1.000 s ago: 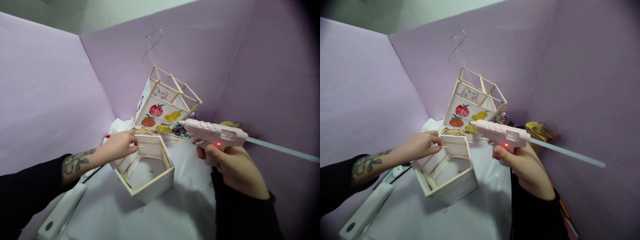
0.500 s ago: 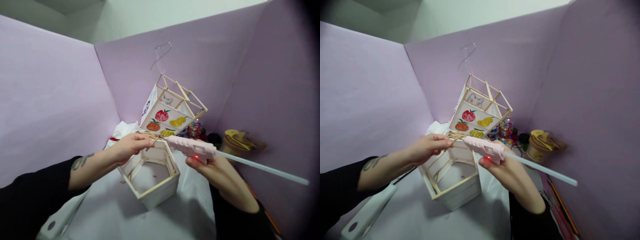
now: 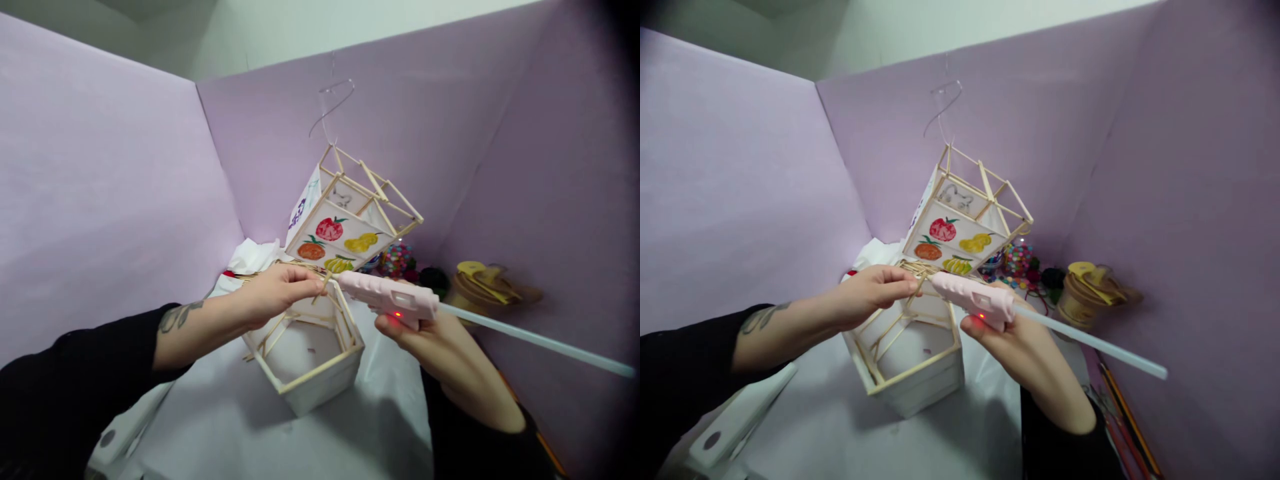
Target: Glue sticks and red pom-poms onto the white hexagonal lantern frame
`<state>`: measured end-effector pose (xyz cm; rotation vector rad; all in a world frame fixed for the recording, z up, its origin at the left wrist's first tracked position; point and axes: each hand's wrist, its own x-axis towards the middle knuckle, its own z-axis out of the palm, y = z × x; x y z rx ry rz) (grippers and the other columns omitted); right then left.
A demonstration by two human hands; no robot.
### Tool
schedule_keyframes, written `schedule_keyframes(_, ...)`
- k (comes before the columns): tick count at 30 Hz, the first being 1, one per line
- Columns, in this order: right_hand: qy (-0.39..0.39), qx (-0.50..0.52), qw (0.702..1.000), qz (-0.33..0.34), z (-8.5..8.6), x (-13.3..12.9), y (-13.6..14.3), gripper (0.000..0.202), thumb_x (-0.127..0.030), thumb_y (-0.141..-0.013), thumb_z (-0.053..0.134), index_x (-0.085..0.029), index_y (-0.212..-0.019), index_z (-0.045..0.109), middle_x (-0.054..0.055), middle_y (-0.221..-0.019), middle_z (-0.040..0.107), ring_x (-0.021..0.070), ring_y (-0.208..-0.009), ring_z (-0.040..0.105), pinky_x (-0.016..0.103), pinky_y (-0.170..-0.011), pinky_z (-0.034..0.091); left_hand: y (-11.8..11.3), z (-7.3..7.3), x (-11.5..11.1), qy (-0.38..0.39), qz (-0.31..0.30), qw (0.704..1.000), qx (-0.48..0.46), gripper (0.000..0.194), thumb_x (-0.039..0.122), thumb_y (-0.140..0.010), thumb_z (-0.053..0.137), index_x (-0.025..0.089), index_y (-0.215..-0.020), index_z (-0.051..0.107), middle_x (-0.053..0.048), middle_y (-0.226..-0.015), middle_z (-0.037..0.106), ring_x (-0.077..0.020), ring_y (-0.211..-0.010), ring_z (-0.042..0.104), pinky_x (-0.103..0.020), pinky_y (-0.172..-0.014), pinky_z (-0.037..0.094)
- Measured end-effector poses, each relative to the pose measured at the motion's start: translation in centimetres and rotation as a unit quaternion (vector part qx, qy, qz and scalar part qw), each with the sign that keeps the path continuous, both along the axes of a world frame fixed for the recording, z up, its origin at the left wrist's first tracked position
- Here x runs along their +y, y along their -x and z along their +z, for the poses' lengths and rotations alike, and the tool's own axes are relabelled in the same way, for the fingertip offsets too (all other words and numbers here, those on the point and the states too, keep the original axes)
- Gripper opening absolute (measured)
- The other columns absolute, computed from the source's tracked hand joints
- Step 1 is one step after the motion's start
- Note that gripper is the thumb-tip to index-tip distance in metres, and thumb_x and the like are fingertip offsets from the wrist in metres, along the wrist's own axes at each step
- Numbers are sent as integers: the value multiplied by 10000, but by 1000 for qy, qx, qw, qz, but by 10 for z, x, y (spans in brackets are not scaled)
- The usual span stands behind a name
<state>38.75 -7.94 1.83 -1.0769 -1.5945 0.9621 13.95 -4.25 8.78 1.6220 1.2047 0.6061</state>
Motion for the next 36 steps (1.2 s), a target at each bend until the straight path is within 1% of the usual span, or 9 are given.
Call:
schedule_keyframes(4, 11, 20, 1000, -9, -6, 2, -3, 568, -582, -821, 736, -229, -1263, 688, 128, -1311, 695, 355, -1239, 619, 548, -1131, 411, 1, -2, 2, 15, 10, 1000, -10, 313, 492, -812, 665, 182, -796, 704, 44, -670, 510, -106, -589, 307, -256, -561, 244)
schedule_keyframes(8, 18, 29, 999, 0, -11, 4, -6, 584, -573, -815, 748, -245, -1294, 680, 114, -1356, 676, 357, -1283, 598, 550, -1151, 391, 1, -2, 2, 17, 8, 1000, -22, 312, 481, -810, 667, 179, -732, 675, 61, -630, 403, -103, -581, 265, -255, -550, 225)
schedule_keyframes(13, 29, 35, 999, -2, -1, 0, -2, 570, -555, -803, 754, -230, -1269, 700, 114, -1313, 700, 359, -1255, 617, 529, -1121, 435, -1, -3, -1, 16, -2, 999, -32, 271, 448, -803, 668, 189, -737, 709, 50, -616, 482, -107, -587, 368, -249, -584, 304)
schedule_keyframes(17, 46, 27, 998, -18, 6, -5, 1, 506, -532, -785, 767, -217, -1180, 728, 112, -1155, 753, 350, -1143, 669, 494, -1027, 515, -2, -4, -3, 16, -2, 999, -32, 264, 449, -791, 686, 192, -747, 723, 37, -635, 556, -118, -622, 449, -247, -600, 340)
schedule_keyframes(21, 36, 17, 999, -19, 6, -7, 1, 447, -551, -786, 762, -224, -1090, 734, 87, -947, 752, 325, -1007, 692, 446, -893, 566, -3, -3, -5, 17, -8, 1000, -22, 275, 466, -787, 676, 199, -777, 742, 31, -654, 583, -120, -623, 448, -247, -587, 334)
schedule_keyframes(23, 32, 12, 999, -16, 6, -6, 1, 428, -550, -793, 759, -229, -1075, 731, 74, -895, 736, 313, -963, 690, 421, -838, 572, -4, -2, -6, 15, -8, 1000, -16, 283, 472, -780, 671, 198, -780, 745, 25, -663, 594, -123, -621, 440, -249, -578, 326)
schedule_keyframes(29, 24, 10, 1000, -11, 8, -5, 0, 407, -526, -804, 761, -230, -1080, 727, 65, -860, 716, 298, -912, 678, 384, -756, 571, -3, -4, -5, 19, -1, 1000, -8, 301, 489, -770, 682, 195, -790, 742, 24, -683, 604, -121, -623, 436, -251, -581, 324)
schedule_keyframes(33, 26, 10, 1000, -3, 8, -4, -1, 424, -540, -812, 752, -229, -1098, 719, 60, -849, 707, 288, -901, 678, 384, -778, 565, -3, -4, -4, 17, -4, 1000, -14, 285, 477, -772, 681, 200, -789, 747, 22, -696, 619, -120, -631, 457, -248, -588, 345)
schedule_keyframes(36, 33, -3, 999, -6, 6, -4, -2, 473, -559, -811, 739, -222, -1142, 720, 74, -898, 725, 298, -930, 680, 403, -806, 560, -2, -3, -5, 13, -9, 1000, -12, 298, 486, -776, 669, 201, -811, 751, 5, -738, 656, -136, -665, 499, -253, -605, 374)
